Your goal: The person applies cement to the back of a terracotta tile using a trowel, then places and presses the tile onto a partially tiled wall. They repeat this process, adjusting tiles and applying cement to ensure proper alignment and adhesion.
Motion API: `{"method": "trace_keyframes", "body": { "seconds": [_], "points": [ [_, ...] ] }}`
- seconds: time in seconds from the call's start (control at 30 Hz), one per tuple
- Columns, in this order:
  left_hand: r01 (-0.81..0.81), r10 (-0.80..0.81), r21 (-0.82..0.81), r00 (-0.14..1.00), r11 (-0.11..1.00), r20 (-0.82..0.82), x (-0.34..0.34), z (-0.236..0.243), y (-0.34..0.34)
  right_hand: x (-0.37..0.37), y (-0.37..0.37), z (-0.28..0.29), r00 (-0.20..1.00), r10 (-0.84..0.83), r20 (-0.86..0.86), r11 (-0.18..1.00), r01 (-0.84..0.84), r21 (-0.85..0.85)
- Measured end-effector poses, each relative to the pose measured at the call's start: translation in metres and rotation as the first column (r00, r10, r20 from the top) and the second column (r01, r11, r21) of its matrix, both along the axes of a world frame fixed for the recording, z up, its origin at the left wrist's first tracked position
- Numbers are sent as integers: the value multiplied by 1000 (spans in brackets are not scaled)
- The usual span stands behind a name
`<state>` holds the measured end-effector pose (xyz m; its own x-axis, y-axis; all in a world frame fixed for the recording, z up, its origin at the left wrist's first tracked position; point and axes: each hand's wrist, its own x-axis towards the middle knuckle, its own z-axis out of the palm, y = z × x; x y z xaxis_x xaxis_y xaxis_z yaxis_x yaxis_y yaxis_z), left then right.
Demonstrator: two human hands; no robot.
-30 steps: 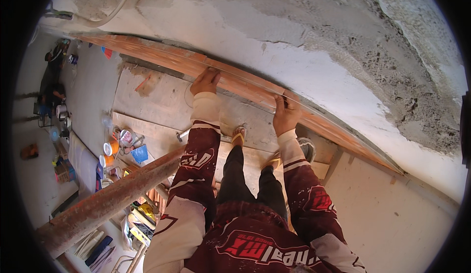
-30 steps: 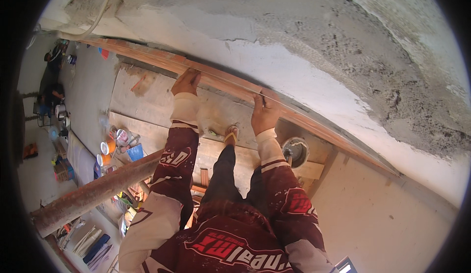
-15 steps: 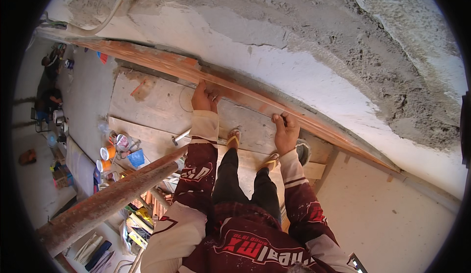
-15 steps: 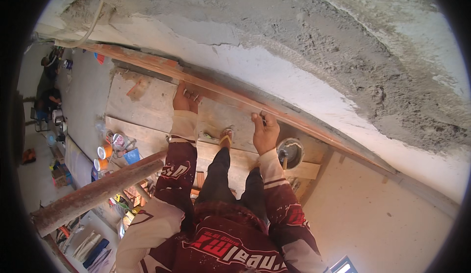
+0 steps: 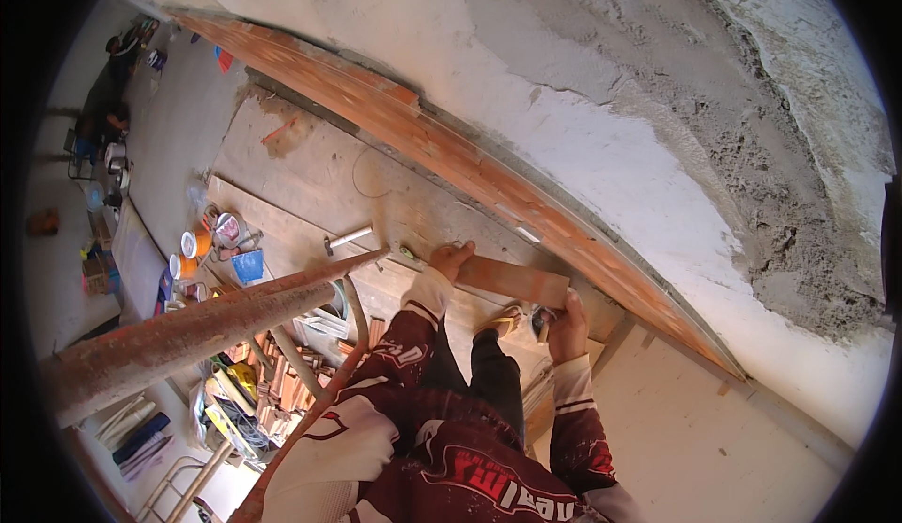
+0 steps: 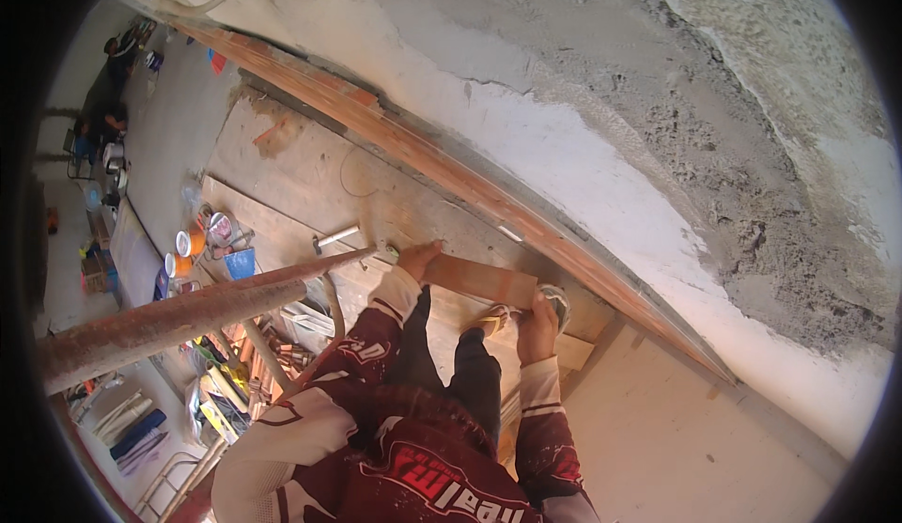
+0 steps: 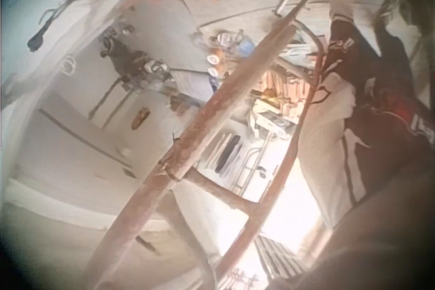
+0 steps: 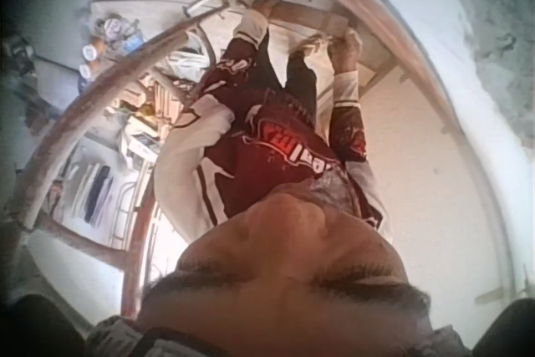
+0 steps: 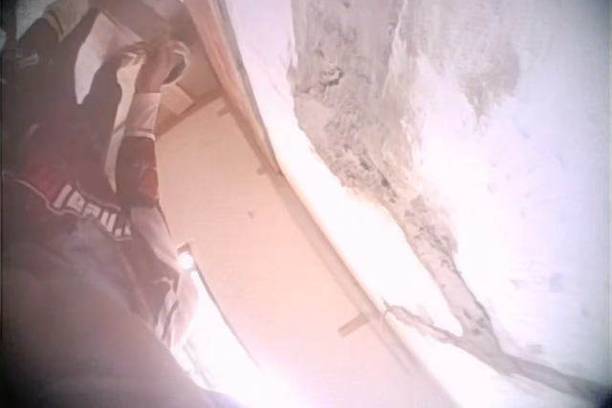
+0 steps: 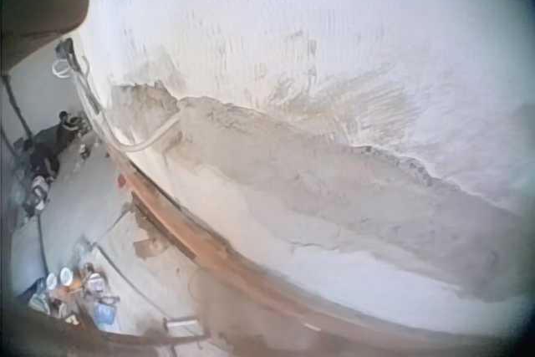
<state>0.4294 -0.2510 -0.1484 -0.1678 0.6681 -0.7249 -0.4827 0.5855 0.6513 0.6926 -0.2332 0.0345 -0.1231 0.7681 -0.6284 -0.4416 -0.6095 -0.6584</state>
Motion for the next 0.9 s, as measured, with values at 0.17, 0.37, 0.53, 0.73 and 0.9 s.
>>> {"method": "trace_keyframes", "body": {
  "seconds": [0.17,0.37,0.53,0.73,0.9],
  "points": [
    [-26,14,-54,979,998,-206,84,72,-21,-10,-44,-15,999,14,-34,998,-16,-65],
    [-69,50,-210,994,975,-93,133,54,-98,-20,-70,-53,996,-27,89,1000,28,-12],
    [-34,26,-49,987,998,-159,134,50,-156,30,-75,-75,725,540,428,744,-648,161],
    [767,-767,-276,399,580,-503,123,83,-244,77,-103,-88,215,920,327,163,-970,180],
    [947,-937,-322,-105,9,-334,102,181,-273,127,-169,-89,555,487,-674,380,-830,-408]
  ]
}}
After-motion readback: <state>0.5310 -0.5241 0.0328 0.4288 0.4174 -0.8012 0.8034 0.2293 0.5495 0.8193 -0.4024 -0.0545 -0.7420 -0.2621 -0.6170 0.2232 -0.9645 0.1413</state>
